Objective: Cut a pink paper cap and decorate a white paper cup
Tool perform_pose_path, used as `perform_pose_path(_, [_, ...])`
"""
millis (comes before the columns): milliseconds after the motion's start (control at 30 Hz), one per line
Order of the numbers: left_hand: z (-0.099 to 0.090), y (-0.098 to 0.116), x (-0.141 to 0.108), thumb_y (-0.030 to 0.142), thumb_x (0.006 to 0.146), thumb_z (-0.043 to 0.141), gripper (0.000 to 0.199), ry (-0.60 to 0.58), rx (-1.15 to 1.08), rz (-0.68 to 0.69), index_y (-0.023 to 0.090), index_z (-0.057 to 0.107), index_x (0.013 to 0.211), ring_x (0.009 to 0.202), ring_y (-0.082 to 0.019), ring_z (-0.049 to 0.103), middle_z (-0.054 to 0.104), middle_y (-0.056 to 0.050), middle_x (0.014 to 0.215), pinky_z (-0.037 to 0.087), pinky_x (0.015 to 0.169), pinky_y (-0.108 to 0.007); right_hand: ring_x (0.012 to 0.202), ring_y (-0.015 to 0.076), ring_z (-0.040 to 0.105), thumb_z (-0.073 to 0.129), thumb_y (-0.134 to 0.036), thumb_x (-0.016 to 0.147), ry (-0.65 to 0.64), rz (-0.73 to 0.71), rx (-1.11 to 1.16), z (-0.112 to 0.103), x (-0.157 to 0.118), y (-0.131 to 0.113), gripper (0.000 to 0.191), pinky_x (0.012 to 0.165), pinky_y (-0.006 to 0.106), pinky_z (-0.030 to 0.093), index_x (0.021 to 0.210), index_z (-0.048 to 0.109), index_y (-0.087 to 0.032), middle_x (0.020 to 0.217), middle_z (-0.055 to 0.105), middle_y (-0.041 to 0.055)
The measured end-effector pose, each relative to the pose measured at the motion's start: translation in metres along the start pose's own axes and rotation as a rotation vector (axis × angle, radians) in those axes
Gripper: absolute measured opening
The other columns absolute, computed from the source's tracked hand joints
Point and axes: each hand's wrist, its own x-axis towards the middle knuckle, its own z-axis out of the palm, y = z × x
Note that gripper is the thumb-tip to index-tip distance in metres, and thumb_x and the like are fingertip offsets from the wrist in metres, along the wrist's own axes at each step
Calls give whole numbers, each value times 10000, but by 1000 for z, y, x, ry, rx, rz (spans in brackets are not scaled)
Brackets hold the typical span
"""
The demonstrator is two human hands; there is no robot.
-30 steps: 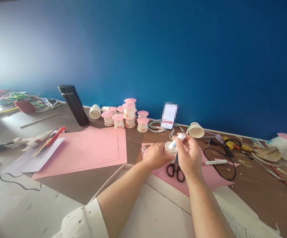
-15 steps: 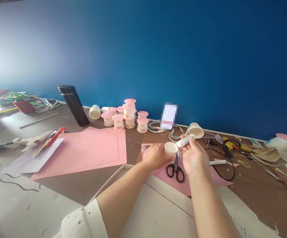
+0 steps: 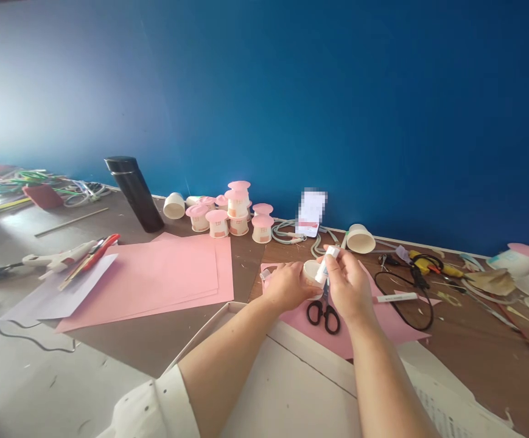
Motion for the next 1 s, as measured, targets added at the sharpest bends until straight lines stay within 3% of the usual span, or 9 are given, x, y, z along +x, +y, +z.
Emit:
perform_pose_path(167, [-1,2,-1,604,674,563,503,-4,-14,28,223,573,1002,1048,-283,546,656,-64,1023,395,929,-374,854,216,627,462,-501,851,15,-98,-216,6,-3,-4,397,763,353,468,1107,592,-228,956,690,53])
perform_pose_path(467, [1,-1,1,607,652,599,530,2,-6,34,215,570,1009,1042,-285,543,653,-65,1034,416,910,-379,914,214,630,496,-466,859,107,-156,-97,6,-5,-5,376,816,364,471,1119,581,-209,983,687,77])
perform_pose_path(633, [-1,0,0,612,688,553,506,15,-7,64,210,574,994,1017,-274,558,657,-60,1008,415,918,-379,933,228,628,511,-470,838,70,-172,-243,8,-5,-1,353,828,381,460,1077,593,-224,977,690,67])
perform_pose_path(733, [0,1,0,608,676,571,494,13,1,50,223,577,987,1013,-274,560,656,-57,1010,423,906,-378,952,228,621,517,-452,835,120,-205,-280,9,-3,1,335,841,381,453,1066,594,-221,981,688,68])
perform_pose_path(900, [4,0,3,593,652,610,481,19,28,36,234,583,971,1019,-276,556,655,-52,1022,434,891,-380,914,220,631,502,-418,850,248,-150,-157,3,0,2,308,835,376,465,1052,591,-203,947,691,81])
perform_pose_path(1000, [5,-2,4,604,647,610,501,11,28,36,236,577,984,1035,-279,547,652,-50,1033,435,890,-382,893,218,634,485,-423,859,240,-122,-106,0,2,3,322,803,365,479,1075,581,-205,934,692,82])
